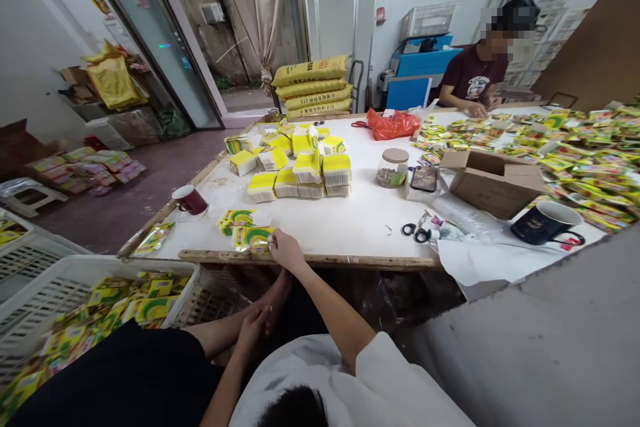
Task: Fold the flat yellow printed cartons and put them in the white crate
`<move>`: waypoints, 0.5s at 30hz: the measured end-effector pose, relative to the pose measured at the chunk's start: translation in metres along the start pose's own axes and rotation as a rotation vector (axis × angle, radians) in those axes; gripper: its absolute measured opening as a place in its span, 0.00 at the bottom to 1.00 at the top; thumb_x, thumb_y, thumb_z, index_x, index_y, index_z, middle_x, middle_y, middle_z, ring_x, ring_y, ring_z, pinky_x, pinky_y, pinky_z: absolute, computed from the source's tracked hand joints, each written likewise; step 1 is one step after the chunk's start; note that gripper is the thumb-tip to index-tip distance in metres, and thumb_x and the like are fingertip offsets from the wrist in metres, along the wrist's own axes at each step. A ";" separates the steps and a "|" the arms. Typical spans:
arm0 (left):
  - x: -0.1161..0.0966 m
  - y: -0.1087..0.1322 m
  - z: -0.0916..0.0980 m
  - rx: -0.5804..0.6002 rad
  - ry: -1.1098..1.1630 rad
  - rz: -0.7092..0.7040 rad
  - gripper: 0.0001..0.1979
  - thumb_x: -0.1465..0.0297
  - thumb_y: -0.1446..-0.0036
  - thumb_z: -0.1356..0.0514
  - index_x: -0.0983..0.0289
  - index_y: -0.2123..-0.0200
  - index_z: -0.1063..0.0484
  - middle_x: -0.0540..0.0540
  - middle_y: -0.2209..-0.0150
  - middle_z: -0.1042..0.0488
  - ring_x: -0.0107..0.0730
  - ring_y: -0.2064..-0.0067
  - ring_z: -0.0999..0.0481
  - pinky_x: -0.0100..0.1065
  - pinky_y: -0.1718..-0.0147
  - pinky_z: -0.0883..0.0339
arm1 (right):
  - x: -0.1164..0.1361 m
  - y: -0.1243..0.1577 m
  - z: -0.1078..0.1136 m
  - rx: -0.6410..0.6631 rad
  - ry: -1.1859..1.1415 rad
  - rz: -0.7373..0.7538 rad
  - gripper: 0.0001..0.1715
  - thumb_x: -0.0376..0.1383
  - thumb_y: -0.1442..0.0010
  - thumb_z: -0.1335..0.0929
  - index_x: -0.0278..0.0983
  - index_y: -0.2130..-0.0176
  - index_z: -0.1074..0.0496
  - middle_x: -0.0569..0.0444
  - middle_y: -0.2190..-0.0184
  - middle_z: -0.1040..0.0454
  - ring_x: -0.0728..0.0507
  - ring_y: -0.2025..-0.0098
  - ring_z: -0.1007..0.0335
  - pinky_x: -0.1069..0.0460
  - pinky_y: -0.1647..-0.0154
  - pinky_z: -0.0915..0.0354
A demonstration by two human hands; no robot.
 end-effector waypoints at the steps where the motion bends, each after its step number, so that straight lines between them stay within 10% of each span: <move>1: 0.000 0.001 0.000 0.004 0.011 -0.003 0.29 0.41 0.57 0.34 0.62 0.76 0.33 0.45 0.85 0.40 0.25 0.83 0.40 0.29 0.83 0.47 | 0.000 0.000 0.000 0.002 0.000 0.001 0.08 0.31 0.39 0.31 0.39 0.59 0.32 0.52 0.64 0.22 0.43 0.63 0.28 0.52 0.63 0.44; 6: 0.001 0.005 0.001 0.013 0.048 -0.007 0.21 0.52 0.39 0.39 0.66 0.70 0.30 0.43 0.81 0.37 0.20 0.82 0.39 0.26 0.81 0.43 | 0.002 0.001 0.001 0.014 -0.004 -0.001 0.08 0.31 0.39 0.31 0.40 0.59 0.32 0.53 0.64 0.22 0.44 0.62 0.28 0.53 0.62 0.43; 15: -0.004 0.004 0.001 -0.015 0.092 -0.002 0.26 0.47 0.62 0.29 0.64 0.76 0.30 0.46 0.86 0.36 0.24 0.85 0.39 0.26 0.84 0.49 | 0.004 0.002 0.003 0.018 0.011 -0.010 0.08 0.31 0.39 0.31 0.40 0.58 0.33 0.52 0.63 0.22 0.43 0.61 0.27 0.52 0.62 0.42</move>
Point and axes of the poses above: each hand's wrist, its own y-axis away from the middle knuckle, its own z-axis out of the back of the hand, x = y × z, the point moved 3 cm from there along -y, towards the middle knuckle
